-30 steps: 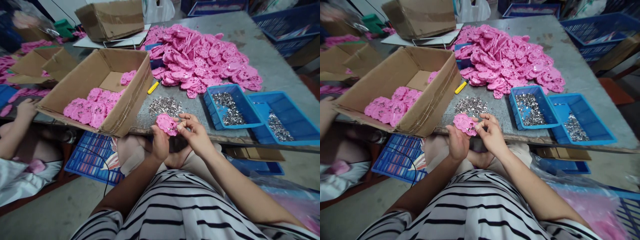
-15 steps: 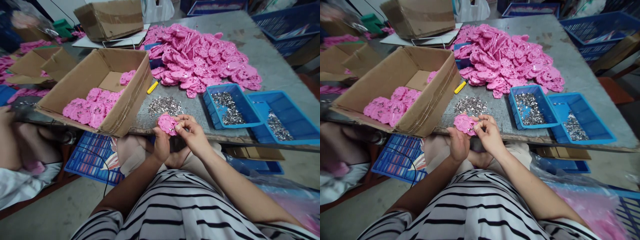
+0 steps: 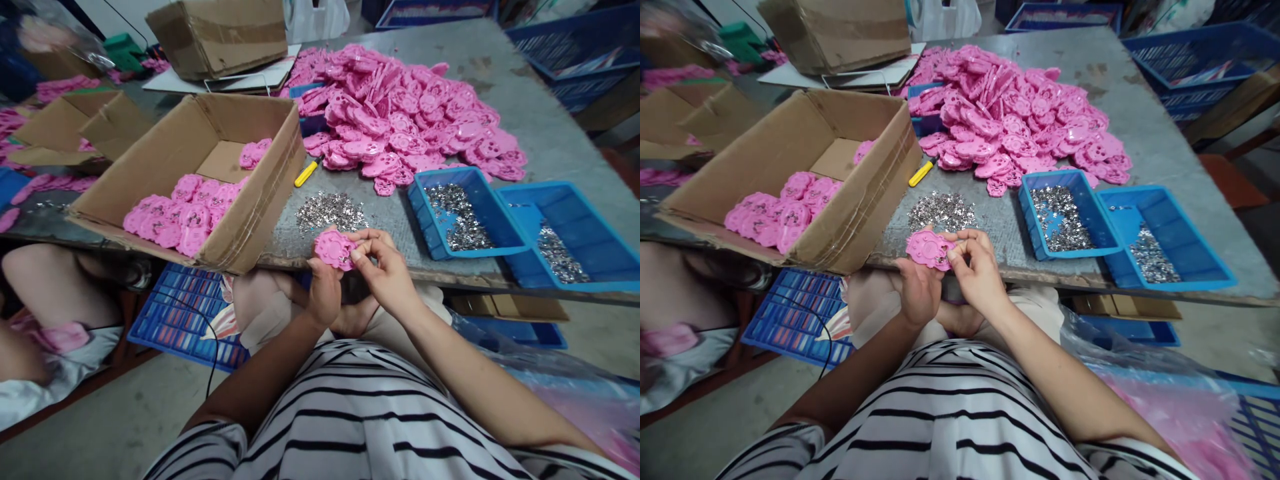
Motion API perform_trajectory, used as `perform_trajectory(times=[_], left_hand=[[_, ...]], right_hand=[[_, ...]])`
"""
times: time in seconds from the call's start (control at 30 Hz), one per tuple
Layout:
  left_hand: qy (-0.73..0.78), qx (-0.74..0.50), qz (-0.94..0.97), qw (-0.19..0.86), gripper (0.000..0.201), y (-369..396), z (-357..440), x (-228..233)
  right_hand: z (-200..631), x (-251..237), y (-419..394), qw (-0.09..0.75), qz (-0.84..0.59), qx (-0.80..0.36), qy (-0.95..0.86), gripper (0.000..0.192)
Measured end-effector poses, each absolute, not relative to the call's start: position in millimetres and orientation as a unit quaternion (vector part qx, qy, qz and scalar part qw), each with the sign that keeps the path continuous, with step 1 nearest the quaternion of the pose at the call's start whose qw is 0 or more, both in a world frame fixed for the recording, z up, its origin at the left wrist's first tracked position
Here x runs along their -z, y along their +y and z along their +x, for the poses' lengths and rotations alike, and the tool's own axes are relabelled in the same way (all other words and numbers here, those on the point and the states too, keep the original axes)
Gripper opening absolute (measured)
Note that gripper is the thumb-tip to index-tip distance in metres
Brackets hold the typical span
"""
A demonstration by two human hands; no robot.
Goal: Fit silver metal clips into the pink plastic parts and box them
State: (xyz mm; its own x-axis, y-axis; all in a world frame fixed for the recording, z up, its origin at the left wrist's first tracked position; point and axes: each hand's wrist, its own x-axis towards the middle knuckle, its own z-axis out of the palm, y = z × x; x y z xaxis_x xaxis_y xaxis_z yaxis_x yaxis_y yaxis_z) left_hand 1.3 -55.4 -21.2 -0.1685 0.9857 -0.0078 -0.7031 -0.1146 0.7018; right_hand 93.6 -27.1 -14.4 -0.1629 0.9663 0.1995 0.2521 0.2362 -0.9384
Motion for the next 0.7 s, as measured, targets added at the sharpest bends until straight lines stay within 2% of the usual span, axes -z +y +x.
perform_trajectory(times=[0.2,0.43,0.57,0.7], left_hand=[[0.285,-0.703,0.217,0.614,0.072,-57,1,20],[0.358,-0.69,0.221,0.589,0.068,-50,-8,18],[0.414,-0.663,0.197,0.592,0.057,-48,-15,17],[0.415,-0.66,0.179,0.6,0.049,-49,-14,18]], right_hand=[[89,11,-27,0.47,-0.452,-0.384,-0.653,0.017],[103,2,-23,0.437,-0.473,-0.432,-0.632,0.015],[117,8,9,0.437,-0.527,-0.377,-0.623,0.013],[102,24,47,0.396,-0.6,-0.306,-0.624,0.015]])
